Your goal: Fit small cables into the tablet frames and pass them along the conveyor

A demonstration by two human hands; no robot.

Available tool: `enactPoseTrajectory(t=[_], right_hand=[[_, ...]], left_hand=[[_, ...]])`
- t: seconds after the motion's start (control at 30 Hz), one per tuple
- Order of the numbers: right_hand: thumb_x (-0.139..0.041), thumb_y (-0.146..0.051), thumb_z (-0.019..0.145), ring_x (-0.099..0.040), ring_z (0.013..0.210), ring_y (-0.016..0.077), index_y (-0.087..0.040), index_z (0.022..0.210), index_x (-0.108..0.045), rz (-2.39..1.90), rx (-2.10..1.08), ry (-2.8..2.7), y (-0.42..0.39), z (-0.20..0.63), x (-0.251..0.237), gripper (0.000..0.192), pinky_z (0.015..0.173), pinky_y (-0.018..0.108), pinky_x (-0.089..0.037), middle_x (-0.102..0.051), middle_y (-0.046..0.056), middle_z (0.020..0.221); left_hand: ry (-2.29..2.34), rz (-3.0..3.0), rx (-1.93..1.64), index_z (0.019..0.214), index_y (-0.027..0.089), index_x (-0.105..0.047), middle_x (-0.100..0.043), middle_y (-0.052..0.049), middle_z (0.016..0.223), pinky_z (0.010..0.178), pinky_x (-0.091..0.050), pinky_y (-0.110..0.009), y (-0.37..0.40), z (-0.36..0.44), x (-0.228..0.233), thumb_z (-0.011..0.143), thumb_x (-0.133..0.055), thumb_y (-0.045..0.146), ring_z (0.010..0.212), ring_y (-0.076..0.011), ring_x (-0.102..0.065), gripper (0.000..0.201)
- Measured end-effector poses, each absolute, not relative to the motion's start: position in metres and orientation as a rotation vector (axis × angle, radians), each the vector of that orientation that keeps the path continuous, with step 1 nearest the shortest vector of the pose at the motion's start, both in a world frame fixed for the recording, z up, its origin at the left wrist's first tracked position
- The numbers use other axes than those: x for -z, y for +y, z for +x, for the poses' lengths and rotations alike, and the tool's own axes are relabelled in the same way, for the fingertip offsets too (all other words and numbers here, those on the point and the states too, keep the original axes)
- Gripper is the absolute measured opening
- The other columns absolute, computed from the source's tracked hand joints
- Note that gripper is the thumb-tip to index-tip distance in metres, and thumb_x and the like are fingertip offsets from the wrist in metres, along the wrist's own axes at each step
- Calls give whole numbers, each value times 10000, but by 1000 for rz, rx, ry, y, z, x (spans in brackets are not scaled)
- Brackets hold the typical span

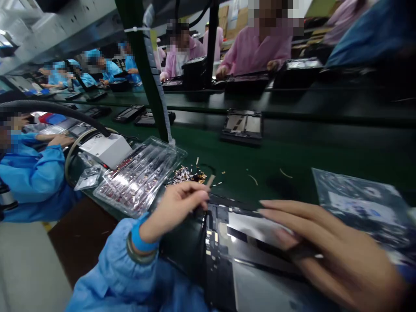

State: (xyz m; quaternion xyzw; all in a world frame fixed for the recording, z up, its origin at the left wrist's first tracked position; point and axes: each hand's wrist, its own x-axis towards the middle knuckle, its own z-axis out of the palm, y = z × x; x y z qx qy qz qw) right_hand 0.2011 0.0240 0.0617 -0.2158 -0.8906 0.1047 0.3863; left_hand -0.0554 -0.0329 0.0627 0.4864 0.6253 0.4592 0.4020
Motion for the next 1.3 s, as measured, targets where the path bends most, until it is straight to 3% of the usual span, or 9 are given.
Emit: enactPoseTrajectory(t=[0.2,0.4,0.5,0.63,0.83,0.97,1.1,1.2,1.3], right_hand=[[-361,-79,897,-675,806,202,-142,1085,-575,-531,143,-2377,11,181,-76,292,598,273,-525,-692,128,971],[-392,-119,942,-661,794,185,-104,1063,-586,-581,195,-2392,6,178,-71,229,665,268,-528,-694,124,924],[-393,-119,946,-644,754,173,-95,1005,-598,-608,216,-2401,6,174,-68,214,642,257,-509,-677,116,858],[-401,-104,925,-610,702,147,-154,858,-567,-732,99,-2289,14,180,-69,187,618,234,-482,-626,69,784],[-501,-141,904,-597,697,143,-188,888,-568,-817,-26,-2119,16,188,-70,83,624,238,-479,-623,44,784],[-504,-153,906,-617,696,143,-165,907,-603,-677,-205,-2227,13,182,-73,100,606,242,-493,-657,50,792],[-573,-240,874,-643,670,139,-161,1068,-623,-795,-474,-2066,15,175,-80,215,558,238,-521,-702,65,916],[-568,-217,871,-674,678,139,-178,952,-666,-841,-622,-2005,15,169,-82,133,576,220,-539,-724,21,839],[-569,-169,866,-680,709,138,-168,850,-654,-794,-437,-1997,10,166,-80,86,642,218,-540,-722,26,803]], left_hand=[[1139,1090,-1199,1020,131,-645,-691,-76,908,768,-548,-276,-25,13,-61,761,-643,275,813,-155,-653,296],[1313,1494,-1287,1197,195,-569,-670,-63,1021,820,-514,-277,-33,18,-51,850,-515,178,890,-149,-630,351],[1402,1667,-1329,1192,215,-574,-667,-44,961,840,-488,-280,-36,19,-47,865,-490,153,890,-147,-616,343],[1378,1333,-1417,1119,180,-600,-648,-15,804,688,-490,-232,-31,14,-48,807,-586,160,740,-121,-605,313],[966,582,-1258,829,118,-669,-653,-18,734,592,-480,-177,-22,4,-65,680,-770,228,583,-62,-565,212],[884,584,-1179,779,108,-693,-644,-16,660,566,-457,-151,-25,10,-65,684,-780,246,563,-53,-550,189],[924,664,-1160,729,109,-683,-621,-11,594,545,-459,-172,-27,19,-61,681,-776,303,560,-81,-564,220],[1025,834,-1208,751,122,-680,-649,-32,685,586,-497,-207,-30,23,-58,689,-759,324,622,-110,-603,225],[1195,1055,-1544,830,150,-674,-645,-39,836,667,-533,-223,-33,25,-55,714,-733,269,749,-133,-643,176]])
